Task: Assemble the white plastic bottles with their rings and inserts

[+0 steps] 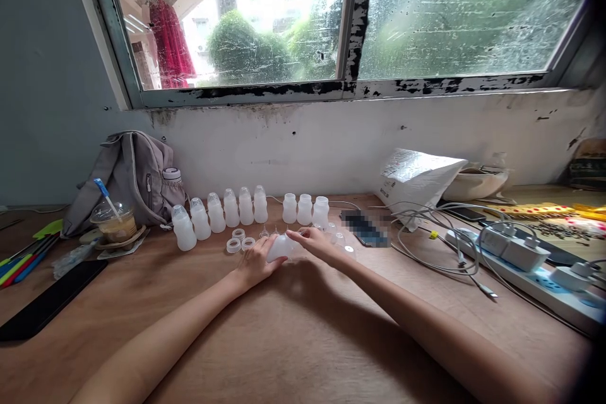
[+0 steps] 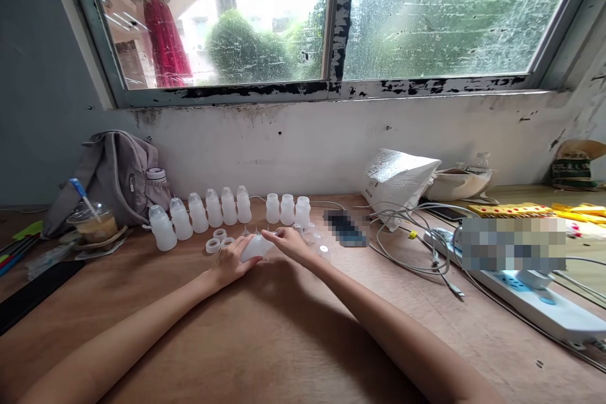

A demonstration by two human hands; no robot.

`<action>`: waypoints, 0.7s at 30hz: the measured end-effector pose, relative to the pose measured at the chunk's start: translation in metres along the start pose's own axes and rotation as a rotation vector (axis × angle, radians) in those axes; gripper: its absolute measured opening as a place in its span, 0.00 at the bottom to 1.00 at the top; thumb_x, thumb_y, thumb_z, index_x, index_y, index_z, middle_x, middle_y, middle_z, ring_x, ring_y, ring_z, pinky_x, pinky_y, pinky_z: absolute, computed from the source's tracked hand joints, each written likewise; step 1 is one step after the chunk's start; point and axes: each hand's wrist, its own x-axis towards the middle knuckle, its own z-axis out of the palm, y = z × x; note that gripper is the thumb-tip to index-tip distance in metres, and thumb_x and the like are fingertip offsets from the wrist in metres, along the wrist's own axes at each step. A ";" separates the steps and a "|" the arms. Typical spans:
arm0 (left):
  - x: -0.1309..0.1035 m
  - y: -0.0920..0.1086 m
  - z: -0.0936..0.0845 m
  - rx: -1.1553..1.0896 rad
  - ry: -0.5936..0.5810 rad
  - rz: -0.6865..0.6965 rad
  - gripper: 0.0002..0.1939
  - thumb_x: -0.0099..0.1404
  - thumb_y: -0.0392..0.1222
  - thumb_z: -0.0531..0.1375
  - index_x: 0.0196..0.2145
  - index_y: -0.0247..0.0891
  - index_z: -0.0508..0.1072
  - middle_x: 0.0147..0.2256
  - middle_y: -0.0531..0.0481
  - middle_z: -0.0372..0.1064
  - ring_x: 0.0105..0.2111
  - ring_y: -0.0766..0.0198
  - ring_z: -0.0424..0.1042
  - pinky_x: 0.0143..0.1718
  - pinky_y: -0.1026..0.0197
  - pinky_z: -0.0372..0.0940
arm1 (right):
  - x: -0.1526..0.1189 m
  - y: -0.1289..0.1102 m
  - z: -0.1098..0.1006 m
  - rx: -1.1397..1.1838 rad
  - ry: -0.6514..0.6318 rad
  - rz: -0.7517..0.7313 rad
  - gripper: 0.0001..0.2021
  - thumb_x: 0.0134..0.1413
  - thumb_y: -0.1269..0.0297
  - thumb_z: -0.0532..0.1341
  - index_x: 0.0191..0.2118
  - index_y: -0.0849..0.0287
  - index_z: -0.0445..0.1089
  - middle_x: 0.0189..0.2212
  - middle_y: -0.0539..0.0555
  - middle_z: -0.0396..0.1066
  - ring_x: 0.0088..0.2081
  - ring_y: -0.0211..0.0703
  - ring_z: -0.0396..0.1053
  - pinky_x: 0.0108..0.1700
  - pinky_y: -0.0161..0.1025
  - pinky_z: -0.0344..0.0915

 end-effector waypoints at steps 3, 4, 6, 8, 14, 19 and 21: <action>0.002 -0.001 0.000 -0.037 0.004 -0.082 0.26 0.58 0.54 0.52 0.51 0.40 0.58 0.43 0.46 0.65 0.40 0.56 0.67 0.38 0.59 0.63 | 0.006 0.002 -0.023 -0.232 0.134 -0.106 0.21 0.53 0.48 0.46 0.28 0.58 0.68 0.23 0.53 0.66 0.27 0.42 0.61 0.30 0.37 0.55; 0.002 -0.001 0.000 -0.053 0.003 -0.100 0.25 0.58 0.54 0.52 0.50 0.41 0.59 0.42 0.46 0.65 0.40 0.57 0.67 0.38 0.58 0.63 | 0.008 0.006 -0.030 -0.376 0.210 -0.151 0.20 0.54 0.51 0.46 0.32 0.58 0.68 0.28 0.55 0.68 0.33 0.46 0.62 0.35 0.40 0.55; 0.003 -0.003 0.000 -0.081 0.004 -0.118 0.24 0.58 0.54 0.52 0.49 0.40 0.60 0.42 0.47 0.66 0.40 0.57 0.67 0.39 0.58 0.62 | 0.010 0.017 -0.041 -0.655 0.275 -0.217 0.15 0.54 0.56 0.49 0.40 0.56 0.67 0.39 0.58 0.67 0.45 0.53 0.58 0.45 0.48 0.50; 0.004 -0.004 0.001 -0.105 0.008 -0.117 0.24 0.57 0.53 0.53 0.48 0.39 0.61 0.41 0.46 0.66 0.41 0.57 0.66 0.40 0.57 0.62 | 0.012 0.030 -0.047 -0.832 0.222 -0.214 0.14 0.51 0.60 0.54 0.44 0.54 0.65 0.47 0.58 0.63 0.51 0.57 0.51 0.49 0.55 0.43; 0.005 -0.004 0.000 -0.136 0.009 -0.088 0.23 0.57 0.52 0.54 0.48 0.39 0.61 0.43 0.46 0.65 0.43 0.56 0.64 0.42 0.56 0.60 | 0.017 0.038 -0.058 -0.799 0.096 -0.130 0.08 0.46 0.64 0.58 0.35 0.54 0.68 0.39 0.56 0.69 0.47 0.53 0.58 0.50 0.57 0.43; 0.006 -0.004 0.000 -0.158 -0.005 -0.056 0.22 0.58 0.52 0.54 0.48 0.39 0.61 0.42 0.46 0.65 0.42 0.56 0.64 0.42 0.56 0.60 | 0.020 0.017 -0.071 -0.117 0.135 -0.023 0.12 0.44 0.58 0.59 0.35 0.58 0.69 0.33 0.56 0.71 0.34 0.45 0.66 0.36 0.42 0.61; 0.006 -0.005 0.001 -0.165 -0.006 -0.044 0.23 0.58 0.52 0.54 0.48 0.39 0.61 0.43 0.46 0.65 0.42 0.56 0.64 0.43 0.56 0.60 | 0.019 0.011 -0.070 0.165 0.030 0.030 0.14 0.43 0.56 0.60 0.34 0.60 0.69 0.31 0.56 0.71 0.32 0.43 0.67 0.34 0.39 0.63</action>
